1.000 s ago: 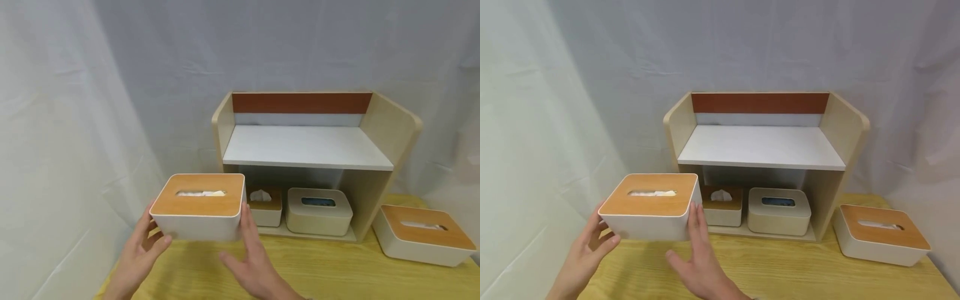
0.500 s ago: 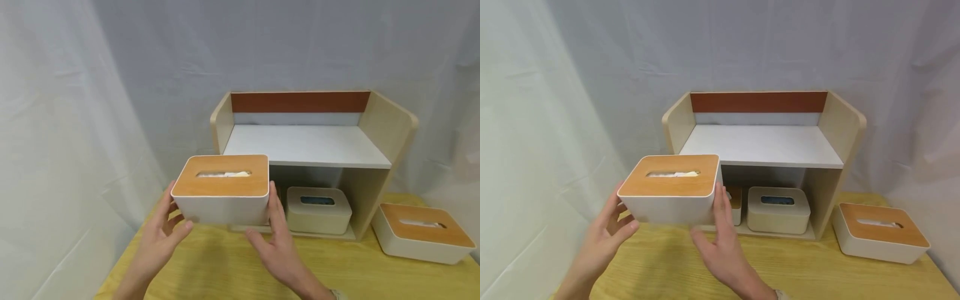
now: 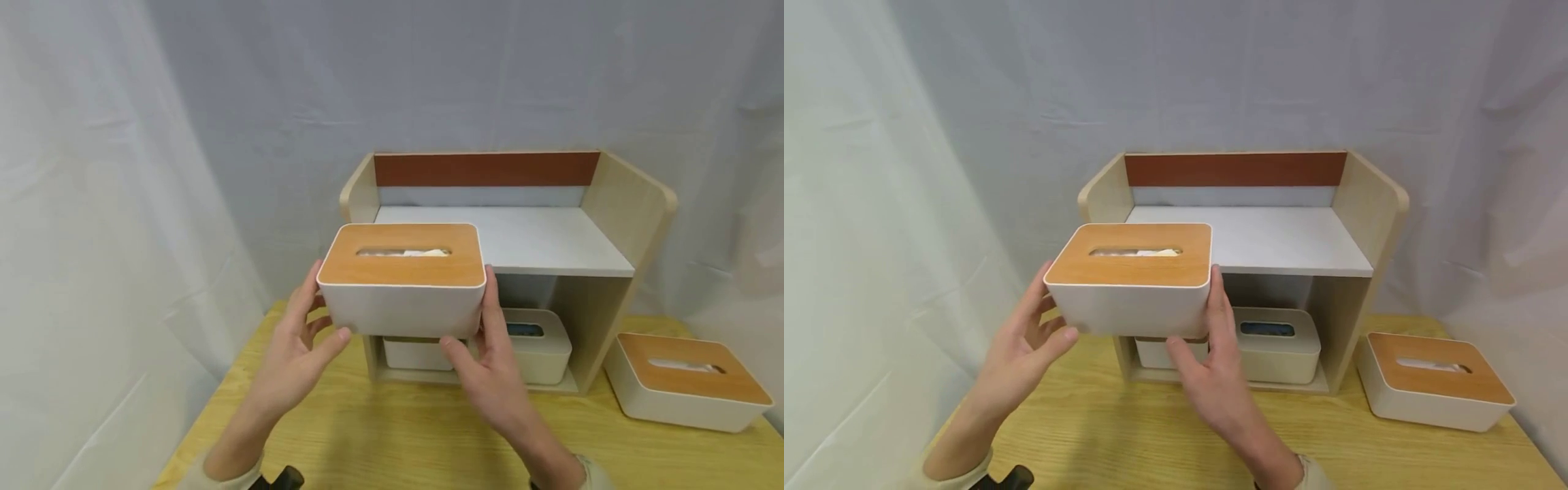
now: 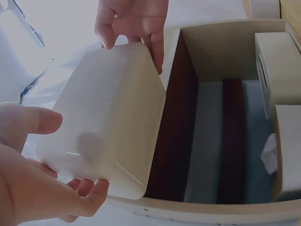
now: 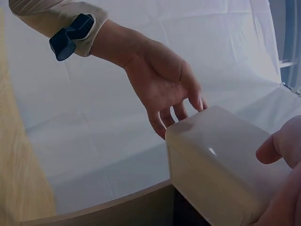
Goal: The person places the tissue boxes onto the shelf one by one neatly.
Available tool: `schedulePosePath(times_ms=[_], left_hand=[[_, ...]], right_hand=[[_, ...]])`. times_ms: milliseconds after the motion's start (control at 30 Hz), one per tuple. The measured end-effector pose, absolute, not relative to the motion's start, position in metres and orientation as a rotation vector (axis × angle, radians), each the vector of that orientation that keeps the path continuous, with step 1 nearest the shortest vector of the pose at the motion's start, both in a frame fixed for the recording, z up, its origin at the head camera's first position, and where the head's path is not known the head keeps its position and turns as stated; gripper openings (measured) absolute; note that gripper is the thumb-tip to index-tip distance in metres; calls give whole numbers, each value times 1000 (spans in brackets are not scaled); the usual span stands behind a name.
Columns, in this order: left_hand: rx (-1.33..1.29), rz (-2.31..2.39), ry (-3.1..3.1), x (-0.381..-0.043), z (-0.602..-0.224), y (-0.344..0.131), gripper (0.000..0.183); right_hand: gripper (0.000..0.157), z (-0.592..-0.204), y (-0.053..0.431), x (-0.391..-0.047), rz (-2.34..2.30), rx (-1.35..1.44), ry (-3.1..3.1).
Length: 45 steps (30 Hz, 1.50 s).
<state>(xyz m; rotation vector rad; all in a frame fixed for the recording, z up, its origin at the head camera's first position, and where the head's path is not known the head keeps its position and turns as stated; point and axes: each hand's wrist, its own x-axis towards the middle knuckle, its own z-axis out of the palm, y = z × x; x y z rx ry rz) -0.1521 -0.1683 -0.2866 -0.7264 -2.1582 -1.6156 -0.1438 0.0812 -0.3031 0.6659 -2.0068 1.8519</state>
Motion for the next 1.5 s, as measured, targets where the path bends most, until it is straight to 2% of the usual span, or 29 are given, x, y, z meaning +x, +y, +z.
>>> schedulePosePath(times_ms=[633, 833, 1067, 1500], left_hand=[[-763, -1581, -2176, -188, -261, -144, 89], [-757, -1575, -2202, -201, -260, -139, 88], [-794, -1579, -2178, -217, -262, -132, 91], [-834, -1558, -2202, -237, -271, -109, 97]], right_hand=[[94, -277, 104, -170, 1817, 574, -2006], [86, -275, 109, -183, 1781, 531, -2046], [74, -274, 115, -203, 1545, 536, -2143], [76, -270, 134, -224, 1232, 520, -2225]])
